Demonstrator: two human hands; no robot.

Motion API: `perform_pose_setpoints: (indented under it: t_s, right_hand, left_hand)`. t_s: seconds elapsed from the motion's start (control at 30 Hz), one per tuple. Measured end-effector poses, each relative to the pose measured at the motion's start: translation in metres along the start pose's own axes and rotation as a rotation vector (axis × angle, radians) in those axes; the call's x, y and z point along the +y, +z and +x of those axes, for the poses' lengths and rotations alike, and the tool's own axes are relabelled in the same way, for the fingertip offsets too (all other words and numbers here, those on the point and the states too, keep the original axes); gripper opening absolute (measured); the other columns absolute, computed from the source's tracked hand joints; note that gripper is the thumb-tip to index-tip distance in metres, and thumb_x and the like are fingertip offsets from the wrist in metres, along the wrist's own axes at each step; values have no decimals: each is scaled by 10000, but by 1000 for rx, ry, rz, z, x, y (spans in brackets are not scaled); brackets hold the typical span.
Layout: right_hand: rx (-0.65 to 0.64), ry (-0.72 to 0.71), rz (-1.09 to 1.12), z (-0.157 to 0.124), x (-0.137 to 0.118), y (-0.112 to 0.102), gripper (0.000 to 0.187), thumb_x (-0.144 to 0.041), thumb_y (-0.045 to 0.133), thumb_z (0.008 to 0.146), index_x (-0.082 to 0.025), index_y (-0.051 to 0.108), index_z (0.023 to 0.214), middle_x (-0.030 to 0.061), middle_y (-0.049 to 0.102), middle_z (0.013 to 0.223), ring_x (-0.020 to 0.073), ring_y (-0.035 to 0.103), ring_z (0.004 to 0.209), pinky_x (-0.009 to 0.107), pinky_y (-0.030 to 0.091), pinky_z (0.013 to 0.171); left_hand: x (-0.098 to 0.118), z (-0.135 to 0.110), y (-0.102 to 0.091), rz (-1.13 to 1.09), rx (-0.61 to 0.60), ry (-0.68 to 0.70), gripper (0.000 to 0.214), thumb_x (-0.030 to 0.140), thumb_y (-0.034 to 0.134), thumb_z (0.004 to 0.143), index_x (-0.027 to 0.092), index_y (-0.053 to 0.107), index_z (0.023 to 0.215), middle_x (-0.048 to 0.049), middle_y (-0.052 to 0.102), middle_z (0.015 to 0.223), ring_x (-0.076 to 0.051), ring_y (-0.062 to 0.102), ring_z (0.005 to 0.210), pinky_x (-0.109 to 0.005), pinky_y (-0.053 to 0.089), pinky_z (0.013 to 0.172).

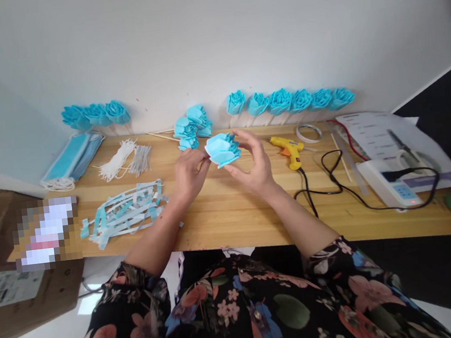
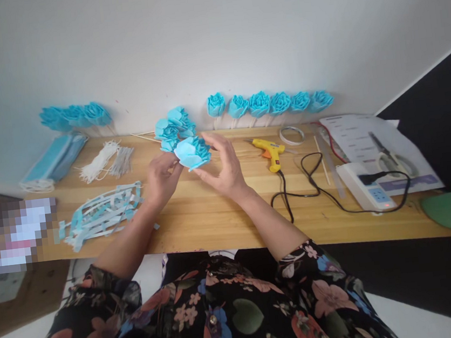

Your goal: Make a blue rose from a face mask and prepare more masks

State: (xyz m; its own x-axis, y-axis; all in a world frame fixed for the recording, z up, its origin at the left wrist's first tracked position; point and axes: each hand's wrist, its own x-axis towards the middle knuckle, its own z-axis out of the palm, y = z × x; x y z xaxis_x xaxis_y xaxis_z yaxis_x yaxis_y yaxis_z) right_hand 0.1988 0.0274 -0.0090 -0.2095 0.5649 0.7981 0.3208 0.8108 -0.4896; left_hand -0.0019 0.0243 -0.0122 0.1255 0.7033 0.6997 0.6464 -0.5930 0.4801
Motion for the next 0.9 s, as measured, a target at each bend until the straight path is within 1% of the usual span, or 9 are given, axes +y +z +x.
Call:
perform_pose_setpoints:
  t_s: [0.2,0.4,0.53,0.6,0.67,0.73,0.77,0.83,0.9]
  right_hand:
    - [45,-76,-73,7,-4,-5,451,-344,751,843,-303,520,1228,95,624,1299,326,602,1229,593,497,1025]
    - [38,-126,-116,10,-4,-8,312,-285,749,847,-289,556,1092,75,639,1221,295,622,1161,532,510,969]
    - [-1,-104,-180,9,-2,-7,209,-317,735,855,-277,567,974,65,646,1173,291,628,1124,517,501,950]
    - [3,-87,-207,8,-1,-6,172,-326,725,866,-269,573,923,62,654,1140,283,636,1092,505,502,936]
    - [44,-73,-211,7,-1,-6,141,-319,709,884,-260,582,898,61,661,1114,268,646,1060,484,511,916]
    - [95,-57,-188,7,-1,-5,127,-311,702,896,-252,590,894,61,664,1102,254,654,1042,458,521,897]
    - [116,-45,-169,6,0,-5,127,-309,704,898,-249,591,895,61,665,1100,248,656,1037,447,525,891]
    - [143,-20,-134,6,0,-4,127,-306,707,897,-247,594,897,57,668,1094,241,662,1027,432,529,883]
    - [150,7,-114,5,1,-3,125,-308,705,896,-248,596,893,55,672,1085,239,664,1020,429,531,879]
  left_hand:
    - [0,0,-2,16,33,-19,193,182,581,917,185,644,735,-25,662,718,-174,573,723,-297,413,720]
    - [-1,-1,-3,34,31,-6,194,202,587,943,186,683,775,-33,694,752,-178,590,735,-309,422,739]
    - [-2,-1,-3,58,-14,9,206,255,588,962,197,725,819,-55,718,802,-201,621,784,-337,433,764]
    - [-1,-1,-3,45,-18,14,212,269,579,972,201,738,849,-67,729,847,-208,636,816,-349,451,786]
    - [1,-1,-3,1,23,6,202,291,572,983,205,746,926,-85,733,942,-216,653,894,-360,475,834]
    - [5,-1,-3,-49,96,-18,205,322,575,988,208,740,1028,-104,714,1049,-222,653,996,-364,489,887]
    - [7,-1,-3,-73,125,-34,214,332,573,991,208,734,1056,-106,704,1071,-218,650,1016,-356,494,892]
    - [11,-2,-2,-124,130,-66,214,336,575,991,201,730,1049,-88,705,1010,-188,652,932,-319,499,832]
    - [14,-4,-1,-202,72,-109,195,344,611,967,192,722,1018,-44,694,857,-143,618,748,-271,472,709]
